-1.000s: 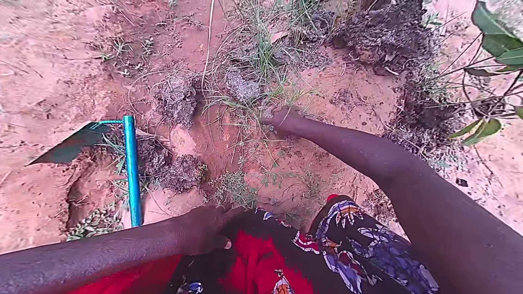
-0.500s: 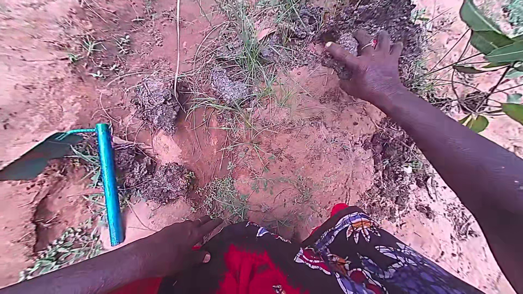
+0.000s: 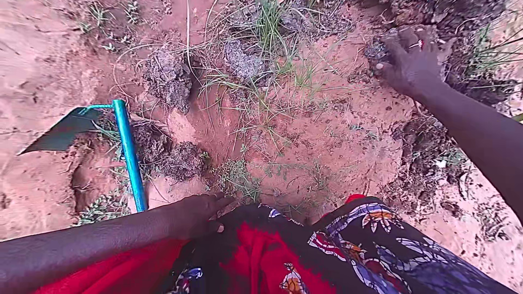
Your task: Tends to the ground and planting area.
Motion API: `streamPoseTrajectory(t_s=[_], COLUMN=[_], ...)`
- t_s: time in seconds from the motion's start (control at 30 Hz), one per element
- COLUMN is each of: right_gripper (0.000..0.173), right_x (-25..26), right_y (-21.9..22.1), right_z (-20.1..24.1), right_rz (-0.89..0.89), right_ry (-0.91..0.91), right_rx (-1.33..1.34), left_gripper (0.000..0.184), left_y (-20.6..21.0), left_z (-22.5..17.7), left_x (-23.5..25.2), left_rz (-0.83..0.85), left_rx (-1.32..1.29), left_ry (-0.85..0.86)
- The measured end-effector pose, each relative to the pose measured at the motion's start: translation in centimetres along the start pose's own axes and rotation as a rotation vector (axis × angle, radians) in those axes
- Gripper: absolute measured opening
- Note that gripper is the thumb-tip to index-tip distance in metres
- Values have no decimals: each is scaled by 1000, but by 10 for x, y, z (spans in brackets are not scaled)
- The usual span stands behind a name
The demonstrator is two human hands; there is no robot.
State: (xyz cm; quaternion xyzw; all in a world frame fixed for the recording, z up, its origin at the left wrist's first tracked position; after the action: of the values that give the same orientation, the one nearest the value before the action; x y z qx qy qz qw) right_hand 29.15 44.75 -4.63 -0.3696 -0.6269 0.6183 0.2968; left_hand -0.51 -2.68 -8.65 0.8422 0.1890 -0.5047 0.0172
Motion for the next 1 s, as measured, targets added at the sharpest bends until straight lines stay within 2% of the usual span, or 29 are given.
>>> streamPoseTrajectory(t_s=[0.07,0.1,0.17,0.23,0.3,0.4,0.53,0.57,0.67,0.83,1.0], right_gripper=[70,67,54,38,34,32,46,45,36,23,24], right_x=[5,4,-9,-35,-66,-98,-87,-81,-68,-59,-81], right_y=[4,1,-5,5,29,61,62,62,65,65,51], right_z=[0,6,34,64,87,110,128,133,144,163,154], right_rz=[63,52,-40,-93,-12,220,290,282,246,274,225], right_ry=[6,22,10,-130,-250,-249,20,28,-86,-138,-249], right_rx=[-5,7,3,20,67,95,130,123,76,67,125], left_gripper=[72,72,72,70,71,70,69,69,68,68,66], left_y=[-1,-1,1,4,8,15,22,24,29,34,35], left_z=[-3,-3,-3,-3,-2,4,14,16,21,27,26], left_x=[0,-2,-3,-5,-7,-10,-14,-14,-15,-18,-22], left_rz=[10,12,2,-4,3,-6,-19,-24,-35,-32,-35], left_rx=[21,25,20,15,19,5,-9,-10,-12,-26,-29], left_ry=[-10,-15,-13,-12,-31,-41,-44,-48,-45,-55,-54])
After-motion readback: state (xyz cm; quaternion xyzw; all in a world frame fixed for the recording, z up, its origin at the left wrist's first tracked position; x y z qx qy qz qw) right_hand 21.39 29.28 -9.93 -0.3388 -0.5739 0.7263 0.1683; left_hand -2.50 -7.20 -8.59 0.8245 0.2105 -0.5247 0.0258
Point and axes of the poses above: each hand's wrist, its own x-axis towards the middle knuckle, its own y-axis out of the palm, z = x × y, the point moved 2 cm from there along x, towards the middle knuckle, and after that the axes turned 3 degrees about y, right-handed, at the moved point
